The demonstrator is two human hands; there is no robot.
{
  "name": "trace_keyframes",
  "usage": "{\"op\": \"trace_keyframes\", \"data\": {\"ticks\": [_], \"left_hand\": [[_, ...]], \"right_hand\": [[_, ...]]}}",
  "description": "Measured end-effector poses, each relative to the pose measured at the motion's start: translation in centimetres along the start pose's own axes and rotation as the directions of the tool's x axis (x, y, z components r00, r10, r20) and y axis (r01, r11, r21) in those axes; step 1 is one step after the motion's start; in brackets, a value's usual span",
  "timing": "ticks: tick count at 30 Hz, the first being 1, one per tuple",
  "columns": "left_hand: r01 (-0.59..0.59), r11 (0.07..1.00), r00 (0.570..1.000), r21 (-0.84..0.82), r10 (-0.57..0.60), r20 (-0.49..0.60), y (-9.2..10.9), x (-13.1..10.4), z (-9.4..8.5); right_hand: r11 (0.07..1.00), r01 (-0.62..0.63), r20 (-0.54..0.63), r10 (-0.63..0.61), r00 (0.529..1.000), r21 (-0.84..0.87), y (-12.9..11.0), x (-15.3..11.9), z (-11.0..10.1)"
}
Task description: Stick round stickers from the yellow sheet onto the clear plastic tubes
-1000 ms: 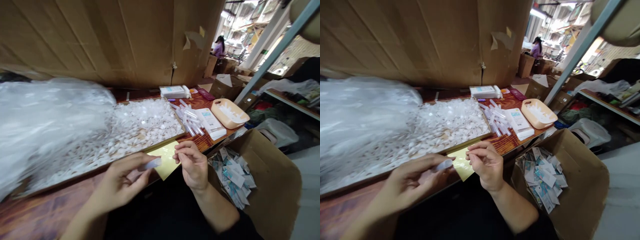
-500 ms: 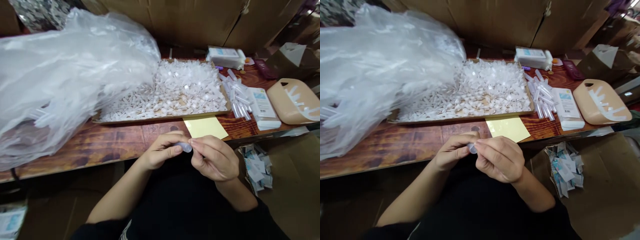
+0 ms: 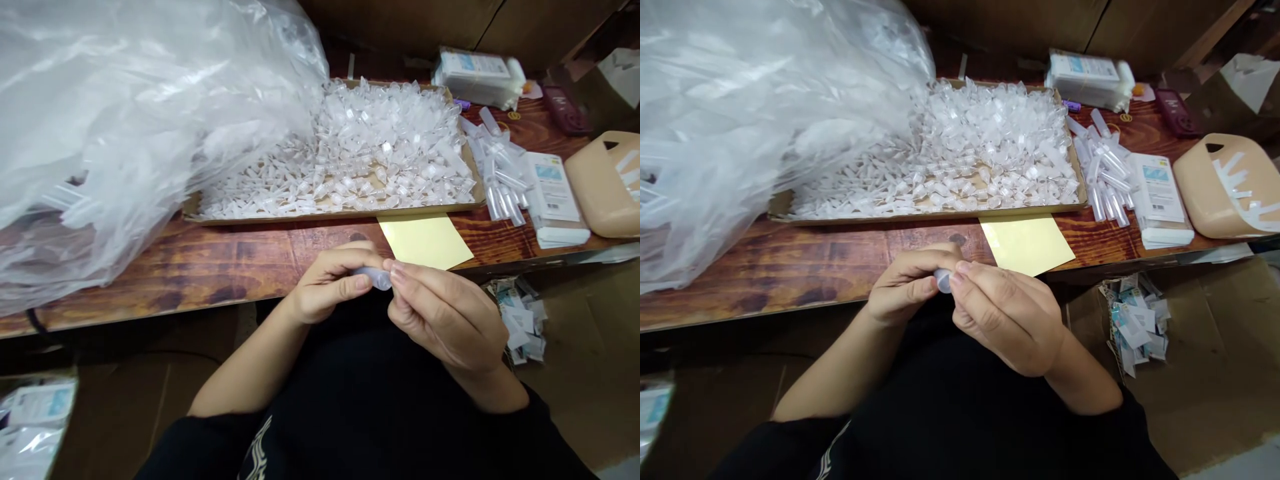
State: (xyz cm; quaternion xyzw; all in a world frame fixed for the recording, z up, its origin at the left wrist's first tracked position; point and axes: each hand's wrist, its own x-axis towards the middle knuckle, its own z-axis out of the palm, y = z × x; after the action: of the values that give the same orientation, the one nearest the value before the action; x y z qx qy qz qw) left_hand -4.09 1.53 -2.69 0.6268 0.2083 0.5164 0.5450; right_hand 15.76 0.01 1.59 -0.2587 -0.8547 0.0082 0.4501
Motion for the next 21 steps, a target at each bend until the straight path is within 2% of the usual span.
{"op": "trace_keyframes", "data": {"ticks": [9, 21], "left_hand": [[0.003, 1.0, 1.0, 0.015, -0.003, -0.001, -0.17, -0.04, -0.08], [0.065, 0.997, 0.997, 0.034, -0.063, -0.047, 0.13, 0.03, 0.19]], "right_hand": [[0.999, -0.018, 0.048, 0.02, 0.999, -0.043, -0.29, -0.22, -0.32], [1.0, -0.028, 0.114, 0.027, 0.993, 0.01, -0.11, 0.04, -0.8]]}}
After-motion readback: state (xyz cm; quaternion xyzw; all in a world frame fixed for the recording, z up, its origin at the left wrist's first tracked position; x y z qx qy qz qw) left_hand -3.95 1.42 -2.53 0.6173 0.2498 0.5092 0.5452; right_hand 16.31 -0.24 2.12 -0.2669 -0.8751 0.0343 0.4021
